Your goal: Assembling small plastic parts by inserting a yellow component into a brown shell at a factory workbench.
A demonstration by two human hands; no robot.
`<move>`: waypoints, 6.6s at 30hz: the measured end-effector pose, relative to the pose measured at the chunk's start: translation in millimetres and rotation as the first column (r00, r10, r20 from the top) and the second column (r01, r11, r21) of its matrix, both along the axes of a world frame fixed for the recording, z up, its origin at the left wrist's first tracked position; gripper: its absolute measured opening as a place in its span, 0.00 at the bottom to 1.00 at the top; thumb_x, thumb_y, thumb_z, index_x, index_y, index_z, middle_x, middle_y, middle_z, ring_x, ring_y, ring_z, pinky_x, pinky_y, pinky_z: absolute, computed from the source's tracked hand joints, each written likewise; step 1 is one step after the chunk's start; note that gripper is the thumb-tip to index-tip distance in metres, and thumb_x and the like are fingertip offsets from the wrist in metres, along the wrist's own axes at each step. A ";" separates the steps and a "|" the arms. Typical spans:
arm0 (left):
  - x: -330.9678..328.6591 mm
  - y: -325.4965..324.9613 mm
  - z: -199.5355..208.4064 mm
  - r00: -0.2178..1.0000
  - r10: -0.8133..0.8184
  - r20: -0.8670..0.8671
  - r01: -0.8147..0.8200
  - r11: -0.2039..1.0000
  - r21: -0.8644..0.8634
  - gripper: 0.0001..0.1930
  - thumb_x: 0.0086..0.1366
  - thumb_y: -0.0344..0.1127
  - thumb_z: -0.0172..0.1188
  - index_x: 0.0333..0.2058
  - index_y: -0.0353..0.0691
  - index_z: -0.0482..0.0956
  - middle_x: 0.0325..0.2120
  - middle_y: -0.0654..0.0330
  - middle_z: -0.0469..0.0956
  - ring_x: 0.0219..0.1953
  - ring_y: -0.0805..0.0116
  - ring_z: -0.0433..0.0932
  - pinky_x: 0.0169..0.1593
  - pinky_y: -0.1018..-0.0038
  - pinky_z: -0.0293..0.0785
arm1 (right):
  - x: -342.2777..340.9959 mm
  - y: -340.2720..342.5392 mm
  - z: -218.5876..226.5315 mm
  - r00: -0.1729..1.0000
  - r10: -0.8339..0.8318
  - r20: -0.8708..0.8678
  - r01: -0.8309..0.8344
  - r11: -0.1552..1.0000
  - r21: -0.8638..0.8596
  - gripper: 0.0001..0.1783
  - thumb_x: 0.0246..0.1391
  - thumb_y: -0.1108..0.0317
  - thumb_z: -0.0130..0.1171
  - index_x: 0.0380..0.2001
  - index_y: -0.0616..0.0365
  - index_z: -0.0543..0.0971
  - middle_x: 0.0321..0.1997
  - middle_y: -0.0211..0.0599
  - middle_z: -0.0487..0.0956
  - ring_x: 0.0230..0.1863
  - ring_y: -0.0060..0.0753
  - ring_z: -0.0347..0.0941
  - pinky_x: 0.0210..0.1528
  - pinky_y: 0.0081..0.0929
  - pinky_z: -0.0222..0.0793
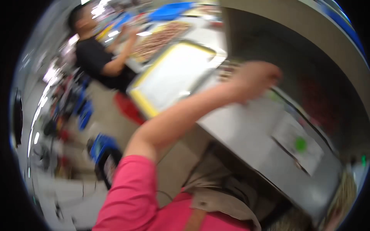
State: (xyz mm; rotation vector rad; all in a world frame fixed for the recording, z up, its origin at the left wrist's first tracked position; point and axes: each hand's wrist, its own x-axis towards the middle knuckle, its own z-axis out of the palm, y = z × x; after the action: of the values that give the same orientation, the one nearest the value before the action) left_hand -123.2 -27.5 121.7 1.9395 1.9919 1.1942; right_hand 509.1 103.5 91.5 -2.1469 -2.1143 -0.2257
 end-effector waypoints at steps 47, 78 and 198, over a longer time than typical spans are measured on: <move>125.1 27.7 -120.6 -0.436 0.062 0.898 0.408 0.903 0.136 0.16 0.66 0.33 0.48 0.52 0.39 0.65 0.40 0.65 0.71 0.39 0.76 0.73 0.43 0.79 0.73 | -253.3 -5.1 -27.3 0.724 0.425 -0.543 -0.570 0.812 -0.123 0.08 0.48 0.71 0.56 0.34 0.61 0.75 0.31 0.37 0.74 0.34 0.34 0.71 0.38 0.26 0.66; 118.4 20.9 -124.7 -0.445 -0.035 0.895 0.341 0.917 0.206 0.16 0.65 0.34 0.50 0.51 0.41 0.66 0.39 0.66 0.72 0.40 0.76 0.71 0.45 0.78 0.68 | -362.2 28.9 -54.2 0.436 0.861 -0.260 -0.843 0.492 0.215 0.08 0.47 0.69 0.56 0.32 0.57 0.75 0.30 0.34 0.72 0.36 0.40 0.68 0.39 0.32 0.65; -114.7 29.4 -67.3 0.927 0.358 0.112 -0.374 0.902 0.213 0.10 0.63 0.28 0.50 0.44 0.38 0.73 0.37 0.62 0.74 0.36 0.76 0.72 0.39 0.79 0.68 | -75.1 1.0 -15.3 0.752 0.246 -0.612 -0.133 0.965 0.225 0.14 0.60 0.64 0.47 0.46 0.58 0.69 0.41 0.35 0.72 0.44 0.28 0.69 0.47 0.23 0.63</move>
State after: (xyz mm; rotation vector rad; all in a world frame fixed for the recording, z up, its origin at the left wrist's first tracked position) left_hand -237.9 1.9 54.4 1.6213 2.3438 1.6229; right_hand 434.0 104.6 76.2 -1.5747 -1.7970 0.3021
